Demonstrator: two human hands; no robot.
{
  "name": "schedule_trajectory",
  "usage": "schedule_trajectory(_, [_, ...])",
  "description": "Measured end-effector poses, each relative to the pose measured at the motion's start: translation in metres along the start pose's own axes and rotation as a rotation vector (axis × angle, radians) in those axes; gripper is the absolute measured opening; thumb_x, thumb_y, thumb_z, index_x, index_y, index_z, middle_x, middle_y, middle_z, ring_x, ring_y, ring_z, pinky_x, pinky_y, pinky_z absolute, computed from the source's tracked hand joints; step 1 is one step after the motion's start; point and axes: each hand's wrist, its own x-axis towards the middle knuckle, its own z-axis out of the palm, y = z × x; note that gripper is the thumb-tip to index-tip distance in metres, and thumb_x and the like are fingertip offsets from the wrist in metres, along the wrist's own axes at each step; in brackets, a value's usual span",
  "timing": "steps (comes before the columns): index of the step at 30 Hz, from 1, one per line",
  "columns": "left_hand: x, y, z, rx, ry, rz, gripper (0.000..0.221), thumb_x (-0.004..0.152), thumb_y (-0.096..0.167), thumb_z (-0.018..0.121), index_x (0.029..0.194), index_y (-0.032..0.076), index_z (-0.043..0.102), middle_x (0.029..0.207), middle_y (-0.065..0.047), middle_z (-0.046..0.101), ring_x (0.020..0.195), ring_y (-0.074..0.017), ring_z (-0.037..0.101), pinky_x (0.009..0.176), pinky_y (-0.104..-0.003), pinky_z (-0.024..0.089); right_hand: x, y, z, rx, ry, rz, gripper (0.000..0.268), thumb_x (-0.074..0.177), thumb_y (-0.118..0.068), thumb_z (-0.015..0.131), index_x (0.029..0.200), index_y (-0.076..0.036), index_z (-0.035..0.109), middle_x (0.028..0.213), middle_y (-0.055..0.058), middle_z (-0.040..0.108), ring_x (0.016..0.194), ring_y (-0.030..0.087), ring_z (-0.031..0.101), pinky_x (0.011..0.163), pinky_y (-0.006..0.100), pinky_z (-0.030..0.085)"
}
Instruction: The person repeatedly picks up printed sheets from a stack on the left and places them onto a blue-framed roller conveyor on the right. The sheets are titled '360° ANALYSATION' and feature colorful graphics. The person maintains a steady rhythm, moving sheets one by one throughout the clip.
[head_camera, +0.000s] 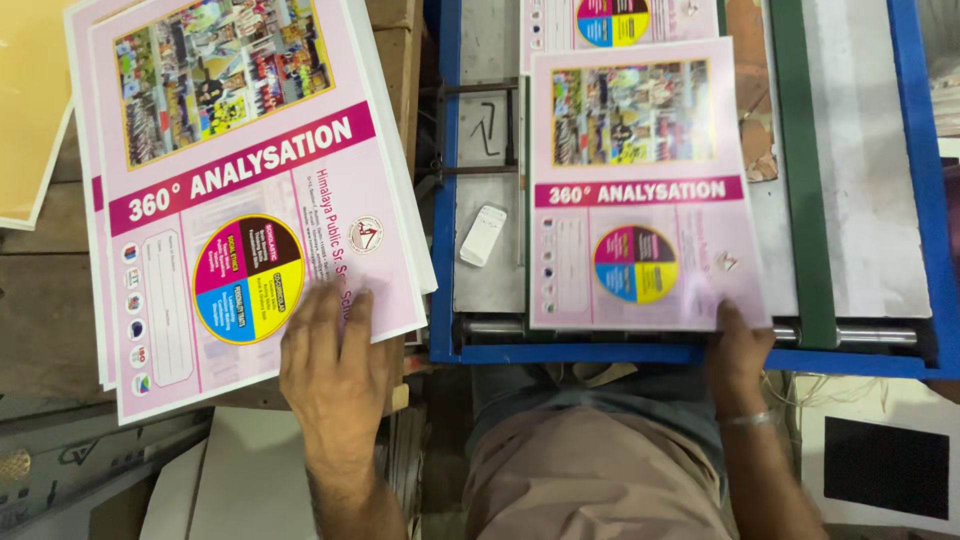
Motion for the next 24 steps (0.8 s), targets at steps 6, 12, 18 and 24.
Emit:
schedule_trajectory(6, [0.005, -0.005, 0.007, -0.028, 0.028, -0.031, 0.036, 0.087, 0.013, 0.078, 0.12, 0.003, 0.068, 0.124, -0.013, 0.07, 0.122, -0.032, 0.066, 0.106, -0.045, 0.052, -0.005, 0.033, -0.007, -0.018, 0.052, 0.052, 0.029, 0.101, -0.003, 0.068, 0.127, 0.007, 0.063, 0.119, 0.01, 0.068, 0.103, 0.019, 0.064, 0.087, 0.032, 0.051])
schedule_trajectory(12, [0.005, -0.006, 0.015, -0.04, 0.043, -0.033, 0.041, 0.081, 0.013, 0.081, 0.118, 0.004, 0.068, 0.119, -0.011, 0.07, 0.117, -0.0302, 0.066, 0.103, -0.045, 0.052, 0.056, 0.042, 0.039, 0.074, 0.066, -0.052, 0.034, 0.098, -0.004, 0.069, 0.128, 0.005, 0.056, 0.12, 0.008, 0.07, 0.109, 0.019, 0.068, 0.096, 0.033, 0.058])
schedule_trajectory(18, [0.001, -0.008, 0.012, -0.062, -0.05, -0.032, 0.049, 0.077, 0.013, 0.079, 0.123, 0.002, 0.066, 0.126, -0.014, 0.068, 0.122, -0.0325, 0.064, 0.106, -0.046, 0.05, 0.081, 0.04, 0.052, 0.123, -0.165, 0.28, 0.035, 0.103, -0.013, 0.059, 0.134, 0.004, 0.053, 0.119, 0.016, 0.067, 0.102, 0.028, 0.071, 0.088, 0.047, 0.063])
schedule_trajectory(24, [0.004, -0.038, -0.01, -0.22, -0.174, -0.037, 0.055, 0.078, 0.004, 0.067, 0.133, 0.004, 0.067, 0.132, -0.016, 0.068, 0.122, -0.0338, 0.065, 0.108, -0.045, 0.049, 0.051, 0.007, 0.06, 0.066, -0.267, 0.386, 0.039, 0.105, -0.013, 0.055, 0.138, 0.006, 0.048, 0.122, 0.023, 0.065, 0.103, 0.034, 0.072, 0.091, 0.046, 0.061])
